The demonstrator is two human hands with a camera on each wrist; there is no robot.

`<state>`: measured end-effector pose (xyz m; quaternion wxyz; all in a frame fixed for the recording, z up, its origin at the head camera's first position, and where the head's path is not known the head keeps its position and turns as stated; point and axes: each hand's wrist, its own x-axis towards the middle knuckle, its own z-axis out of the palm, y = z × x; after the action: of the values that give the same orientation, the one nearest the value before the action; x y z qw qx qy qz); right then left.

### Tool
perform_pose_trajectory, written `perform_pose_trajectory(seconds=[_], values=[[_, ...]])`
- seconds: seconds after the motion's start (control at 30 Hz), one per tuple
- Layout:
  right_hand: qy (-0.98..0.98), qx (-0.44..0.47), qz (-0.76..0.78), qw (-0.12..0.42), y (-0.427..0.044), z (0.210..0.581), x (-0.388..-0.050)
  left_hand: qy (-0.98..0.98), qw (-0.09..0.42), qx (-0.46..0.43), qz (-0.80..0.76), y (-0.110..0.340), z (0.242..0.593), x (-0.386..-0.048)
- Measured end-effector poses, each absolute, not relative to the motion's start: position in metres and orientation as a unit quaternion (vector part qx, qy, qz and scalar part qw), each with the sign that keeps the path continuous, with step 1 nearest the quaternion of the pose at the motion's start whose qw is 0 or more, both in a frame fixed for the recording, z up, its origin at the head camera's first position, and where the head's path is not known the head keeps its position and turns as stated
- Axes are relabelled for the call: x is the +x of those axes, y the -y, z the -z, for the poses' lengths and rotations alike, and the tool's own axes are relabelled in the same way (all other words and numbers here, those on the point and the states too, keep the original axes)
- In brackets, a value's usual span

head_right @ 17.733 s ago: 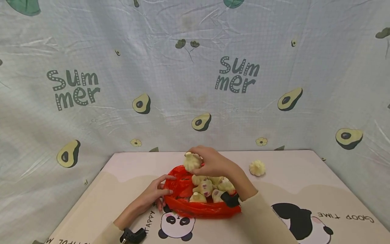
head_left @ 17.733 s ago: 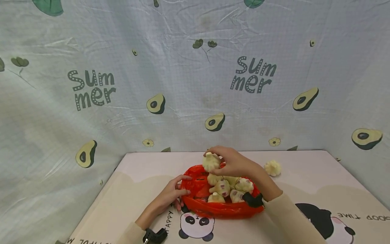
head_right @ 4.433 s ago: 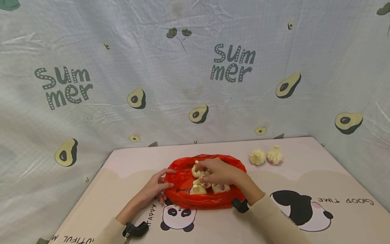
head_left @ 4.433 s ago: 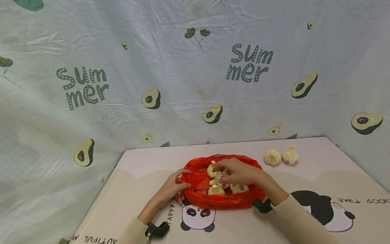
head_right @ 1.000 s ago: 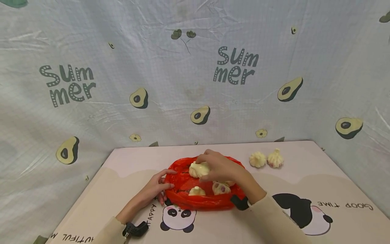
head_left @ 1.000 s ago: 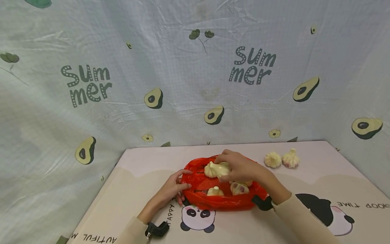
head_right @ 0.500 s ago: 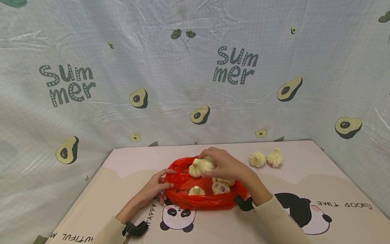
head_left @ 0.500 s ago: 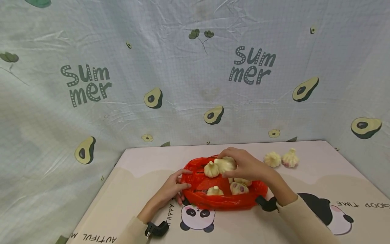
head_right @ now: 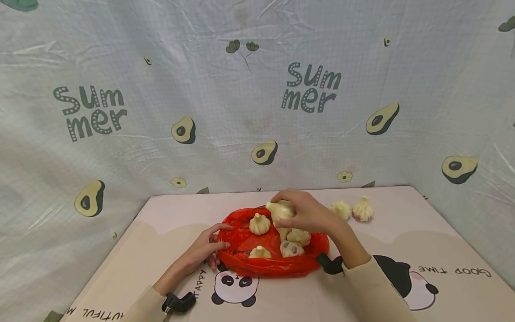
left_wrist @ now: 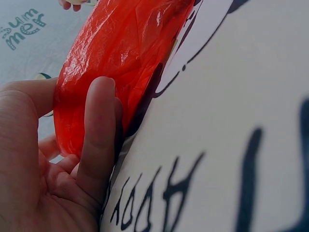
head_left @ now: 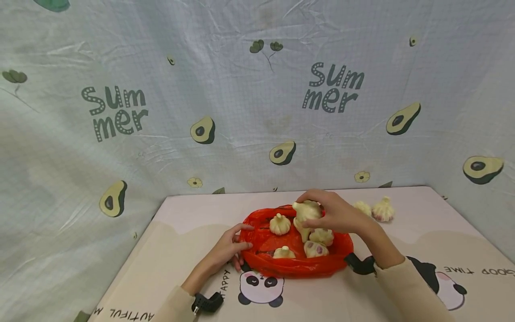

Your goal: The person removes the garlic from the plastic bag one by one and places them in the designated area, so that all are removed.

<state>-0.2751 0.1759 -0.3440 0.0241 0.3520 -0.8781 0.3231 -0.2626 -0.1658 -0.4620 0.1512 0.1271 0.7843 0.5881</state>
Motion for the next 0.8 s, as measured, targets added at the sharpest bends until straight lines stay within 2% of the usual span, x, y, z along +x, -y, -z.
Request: perform_pose_trajectory(seconds=[0.8], values=[[0.885, 0.299, -0.354, 0.04, -0.212, 0.326, -0.274, -0.786, 0.143, 0.135, -0.586, 0.168, 0.465, -0.263]])
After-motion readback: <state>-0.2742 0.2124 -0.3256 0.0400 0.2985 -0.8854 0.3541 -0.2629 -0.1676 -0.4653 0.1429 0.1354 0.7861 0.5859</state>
